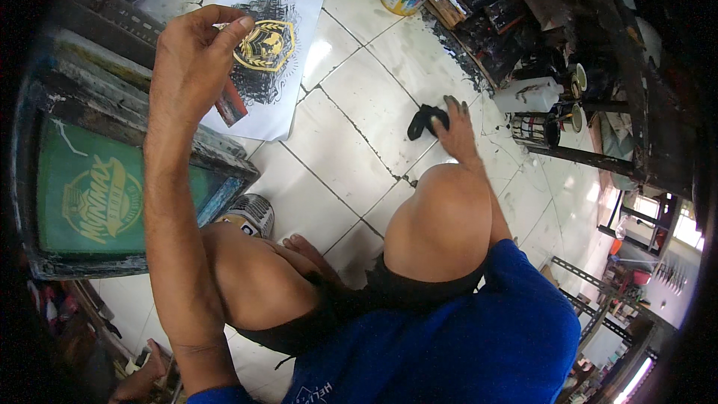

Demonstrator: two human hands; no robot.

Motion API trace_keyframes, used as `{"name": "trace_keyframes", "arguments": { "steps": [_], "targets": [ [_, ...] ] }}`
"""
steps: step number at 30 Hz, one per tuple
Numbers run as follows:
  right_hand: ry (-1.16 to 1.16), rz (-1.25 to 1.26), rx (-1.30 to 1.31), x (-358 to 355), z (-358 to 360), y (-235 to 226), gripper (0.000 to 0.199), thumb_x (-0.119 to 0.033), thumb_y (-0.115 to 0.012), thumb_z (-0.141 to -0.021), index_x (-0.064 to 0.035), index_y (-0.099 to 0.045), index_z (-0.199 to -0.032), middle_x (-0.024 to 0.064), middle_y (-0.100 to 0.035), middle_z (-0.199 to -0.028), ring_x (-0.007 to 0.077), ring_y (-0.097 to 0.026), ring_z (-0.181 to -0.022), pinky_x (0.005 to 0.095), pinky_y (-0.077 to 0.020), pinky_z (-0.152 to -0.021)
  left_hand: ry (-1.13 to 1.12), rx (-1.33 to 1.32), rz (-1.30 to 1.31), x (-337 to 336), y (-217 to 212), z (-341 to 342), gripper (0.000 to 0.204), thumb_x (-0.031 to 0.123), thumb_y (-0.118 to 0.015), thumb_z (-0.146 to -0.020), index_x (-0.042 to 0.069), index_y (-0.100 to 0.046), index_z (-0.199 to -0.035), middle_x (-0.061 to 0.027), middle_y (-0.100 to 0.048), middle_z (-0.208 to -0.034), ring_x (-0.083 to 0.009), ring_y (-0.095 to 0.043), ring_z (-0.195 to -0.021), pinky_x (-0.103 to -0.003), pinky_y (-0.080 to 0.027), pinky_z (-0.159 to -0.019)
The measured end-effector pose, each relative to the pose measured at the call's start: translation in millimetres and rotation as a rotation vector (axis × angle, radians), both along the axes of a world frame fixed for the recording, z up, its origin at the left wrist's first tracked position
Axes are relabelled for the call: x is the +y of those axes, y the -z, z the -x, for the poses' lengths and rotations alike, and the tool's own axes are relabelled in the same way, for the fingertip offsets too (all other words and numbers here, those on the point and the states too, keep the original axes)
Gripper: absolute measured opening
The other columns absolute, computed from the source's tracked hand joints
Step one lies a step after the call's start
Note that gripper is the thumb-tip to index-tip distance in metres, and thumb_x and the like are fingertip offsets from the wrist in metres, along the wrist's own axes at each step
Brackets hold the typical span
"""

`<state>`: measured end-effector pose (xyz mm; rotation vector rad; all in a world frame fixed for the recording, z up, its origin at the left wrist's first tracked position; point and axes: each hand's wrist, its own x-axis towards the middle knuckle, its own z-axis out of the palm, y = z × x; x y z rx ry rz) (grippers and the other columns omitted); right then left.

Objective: The person peels a strip of tape from a small printed block and places it on a table near a screen printing frame. They then pick up a printed sheet from the floor and wipe the surface of the print with a black cloth.

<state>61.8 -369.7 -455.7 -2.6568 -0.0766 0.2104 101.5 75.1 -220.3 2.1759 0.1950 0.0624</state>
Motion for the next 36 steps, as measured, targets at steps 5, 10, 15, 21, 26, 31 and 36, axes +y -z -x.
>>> {"name": "trace_keyframes", "arguments": {
  "steps": [5,10,15,21,26,31,36],
  "targets": [
    [0.048,0.257,-0.034,53.1,46.8,65.7,0.077,-0.027,-0.063,-0.091,-0.0034,-0.027,-0.155,0.0278,-0.017,-0.160,0.0516,-0.013,-0.147,0.0611,-0.0181,-0.119,-0.014,0.003,-0.047,-1.9,-3.2,1.0,0.033,0.020,-0.068,-0.092,-0.007,-0.070,-0.111,-0.0128,-0.066,-0.068,-0.0148,-0.057,-0.041,-0.030,-0.043,-0.043],
    [-0.049,0.147,-0.273,83.9,-47.9,82.7,0.059,-0.022,-0.053,-0.097,-0.0035,-0.036,-0.150,0.0270,-0.028,-0.155,0.0533,-0.026,-0.141,0.0620,-0.0198,-0.117,-0.028,0.011,-0.082,12.0,-1.3,6.4,0.033,0.019,-0.067,-0.092,-0.009,-0.069,-0.109,-0.0116,-0.065,-0.066,-0.0134,-0.055,-0.043,-0.030,-0.042,-0.044],
    [-0.374,0.254,-0.422,168.5,-175.8,86.5,0.056,-0.027,-0.053,-0.096,-0.0084,-0.043,-0.148,0.0251,-0.036,-0.152,0.0481,-0.033,-0.139,0.0580,-0.0278,-0.115,-0.058,0.043,-0.063,12.7,2.6,2.4,0.034,0.022,-0.068,-0.091,-0.008,-0.070,-0.108,-0.0101,-0.063,-0.066,-0.0138,-0.058,-0.058,-0.030,-0.043,-0.053],
    [-0.475,0.215,-0.264,167.8,-178.8,75.8,0.050,-0.024,-0.047,-0.100,-0.0072,-0.043,-0.147,0.0223,-0.034,-0.155,0.0445,-0.032,-0.141,0.0517,-0.0246,-0.119,-0.060,0.003,-0.042,16.8,15.3,2.5,0.033,0.024,-0.066,-0.094,-0.006,-0.069,-0.108,-0.0069,-0.059,-0.061,-0.0148,-0.058,-0.042,-0.030,-0.042,-0.042],
    [-0.327,0.107,-0.193,44.7,-14.1,84.6,0.057,-0.016,-0.050,-0.097,-0.0083,-0.037,-0.152,0.0242,-0.028,-0.158,0.0491,-0.024,-0.144,0.0564,-0.0187,-0.120,-0.003,-0.015,-0.124,16.6,-6.6,4.6,0.026,0.015,-0.063,-0.090,-0.010,-0.071,-0.096,-0.0200,-0.067,-0.064,-0.0305,-0.070,-0.058,-0.041,-0.055,-0.065],
    [-0.588,0.141,0.033,51.2,64.4,62.4,0.060,-0.013,-0.051,-0.092,-0.0024,-0.039,-0.150,0.0265,-0.022,-0.160,0.0529,-0.018,-0.146,0.0633,-0.0113,-0.119,0.040,-0.077,-0.150,14.0,-10.2,17.3,0.026,0.015,-0.064,-0.090,-0.010,-0.071,-0.093,-0.0191,-0.065,-0.060,-0.0282,-0.068,-0.052,-0.037,-0.054,-0.061],
    [-0.566,0.154,-0.295,145.9,-90.8,62.1,0.053,-0.021,-0.047,-0.100,-0.0111,-0.039,-0.151,0.0251,-0.034,-0.155,0.0507,-0.032,-0.139,0.0615,-0.0219,-0.117,-0.004,0.108,-0.049,-2.0,-32.3,9.1,0.026,0.015,-0.063,-0.092,-0.010,-0.071,-0.093,-0.0171,-0.065,-0.056,-0.0244,-0.065,-0.044,-0.036,-0.053,-0.053]
  ]
}}
